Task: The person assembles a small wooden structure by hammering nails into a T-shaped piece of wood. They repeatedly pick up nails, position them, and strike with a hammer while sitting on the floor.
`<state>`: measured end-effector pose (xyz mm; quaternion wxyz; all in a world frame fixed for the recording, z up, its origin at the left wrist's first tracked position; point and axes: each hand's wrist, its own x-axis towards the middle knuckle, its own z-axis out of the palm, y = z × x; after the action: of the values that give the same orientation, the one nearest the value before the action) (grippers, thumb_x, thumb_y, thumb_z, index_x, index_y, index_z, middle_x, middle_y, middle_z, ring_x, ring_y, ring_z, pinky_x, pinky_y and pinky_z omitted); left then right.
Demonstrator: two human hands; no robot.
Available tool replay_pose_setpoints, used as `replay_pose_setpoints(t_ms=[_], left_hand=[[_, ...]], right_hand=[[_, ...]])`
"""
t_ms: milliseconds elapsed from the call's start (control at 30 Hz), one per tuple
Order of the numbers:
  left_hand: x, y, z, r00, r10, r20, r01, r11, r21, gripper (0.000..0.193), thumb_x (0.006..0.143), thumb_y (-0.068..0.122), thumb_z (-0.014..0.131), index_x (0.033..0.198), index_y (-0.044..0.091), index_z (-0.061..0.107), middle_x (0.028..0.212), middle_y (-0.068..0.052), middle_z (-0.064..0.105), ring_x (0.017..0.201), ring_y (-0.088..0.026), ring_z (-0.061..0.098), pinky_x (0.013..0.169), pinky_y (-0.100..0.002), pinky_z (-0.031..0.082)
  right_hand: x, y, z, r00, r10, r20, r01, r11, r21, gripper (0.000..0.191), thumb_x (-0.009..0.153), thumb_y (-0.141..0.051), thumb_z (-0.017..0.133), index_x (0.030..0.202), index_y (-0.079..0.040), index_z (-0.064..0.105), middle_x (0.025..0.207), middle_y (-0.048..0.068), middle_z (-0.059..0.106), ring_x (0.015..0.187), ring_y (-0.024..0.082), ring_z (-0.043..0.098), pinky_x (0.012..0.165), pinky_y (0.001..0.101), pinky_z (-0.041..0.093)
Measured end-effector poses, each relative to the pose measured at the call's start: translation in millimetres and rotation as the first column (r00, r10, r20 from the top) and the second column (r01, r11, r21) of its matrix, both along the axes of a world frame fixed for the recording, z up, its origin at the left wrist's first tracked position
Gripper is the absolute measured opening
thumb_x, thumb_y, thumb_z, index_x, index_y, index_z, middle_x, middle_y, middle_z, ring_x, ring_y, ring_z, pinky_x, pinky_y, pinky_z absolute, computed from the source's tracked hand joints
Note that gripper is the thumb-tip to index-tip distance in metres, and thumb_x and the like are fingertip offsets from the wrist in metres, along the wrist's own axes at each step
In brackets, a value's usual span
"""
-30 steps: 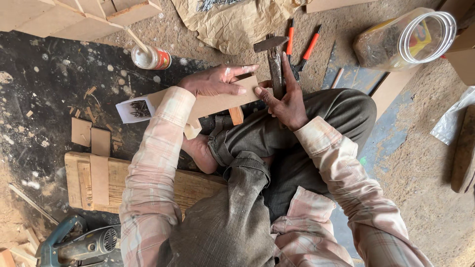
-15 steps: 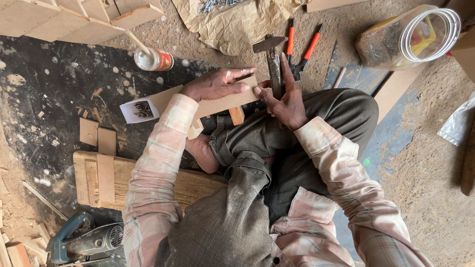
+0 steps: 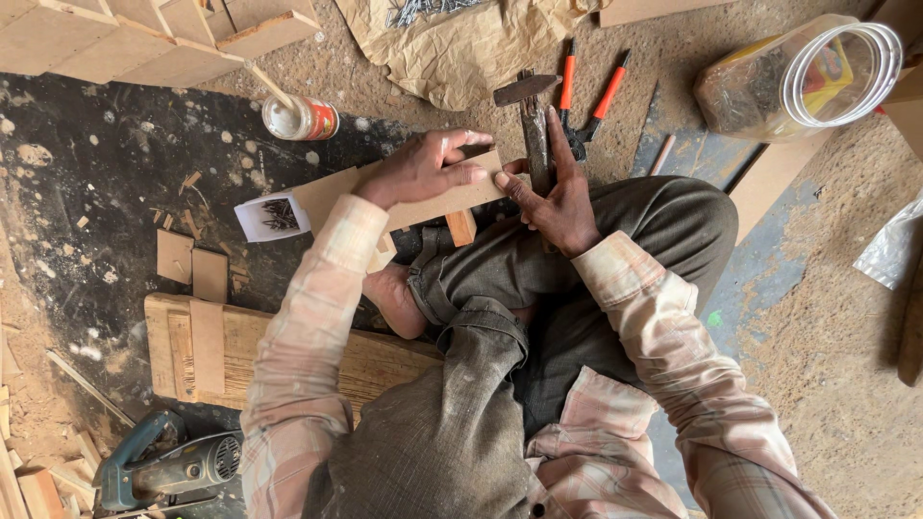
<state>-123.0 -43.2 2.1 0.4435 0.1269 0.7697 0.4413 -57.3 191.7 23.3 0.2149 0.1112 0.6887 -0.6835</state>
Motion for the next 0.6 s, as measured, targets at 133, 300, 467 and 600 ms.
replay_pose_setpoints(t_ms=[133,300,467,600], left_hand=[[27,2,21,0.944,-0.176,-0.278,0.065,0.928,-0.366,0.110,0.072,0.047,0.087,0.156,0.010,0.027,0.143,-0.029,0.052,0.122,-0.041,0.059,0.102,-0.051,0.047],[54,-10,41,0.859,-0.012,-0.512,-0.077,0.985,-0.152,0.101,0.073,0.032,0.090,0.158,0.026,0.035,0.141,-0.017,0.059,0.118,-0.039,0.065,0.093,-0.048,0.056],[53,-9,43,0.858,-0.015,-0.514,-0.088,0.981,-0.175,0.091,0.076,0.027,0.089,0.156,0.030,0.045,0.108,-0.012,0.063,0.098,-0.034,0.068,0.083,-0.044,0.056],[53,-9,43,0.867,-0.019,-0.498,-0.090,0.977,-0.193,0.088,0.077,0.027,0.088,0.155,0.029,0.048,0.098,-0.014,0.061,0.090,-0.034,0.067,0.080,-0.045,0.055]], right_hand=[[-2,6,-4,0.999,0.038,-0.018,-0.038,0.999,0.013,0.109,0.091,-0.025,0.082,0.169,-0.012,0.007,0.105,0.008,0.075,0.054,0.007,0.059,0.045,0.0231,0.050],[-4,15,-18,0.989,0.144,-0.013,-0.145,0.982,-0.121,0.129,0.075,-0.023,0.087,0.167,-0.013,-0.002,0.156,0.017,0.055,0.073,0.019,0.062,0.057,0.0310,0.054],[-12,19,-39,0.871,0.367,-0.327,-0.372,0.927,0.052,0.144,0.071,-0.016,0.098,0.165,-0.009,-0.011,0.176,0.023,0.005,0.162,0.036,0.015,0.131,0.0419,0.018],[-16,20,-51,0.832,0.440,-0.339,-0.379,0.896,0.233,0.136,0.074,-0.008,0.095,0.166,-0.007,-0.005,0.175,0.024,0.009,0.162,0.036,0.018,0.131,0.0375,0.022]])
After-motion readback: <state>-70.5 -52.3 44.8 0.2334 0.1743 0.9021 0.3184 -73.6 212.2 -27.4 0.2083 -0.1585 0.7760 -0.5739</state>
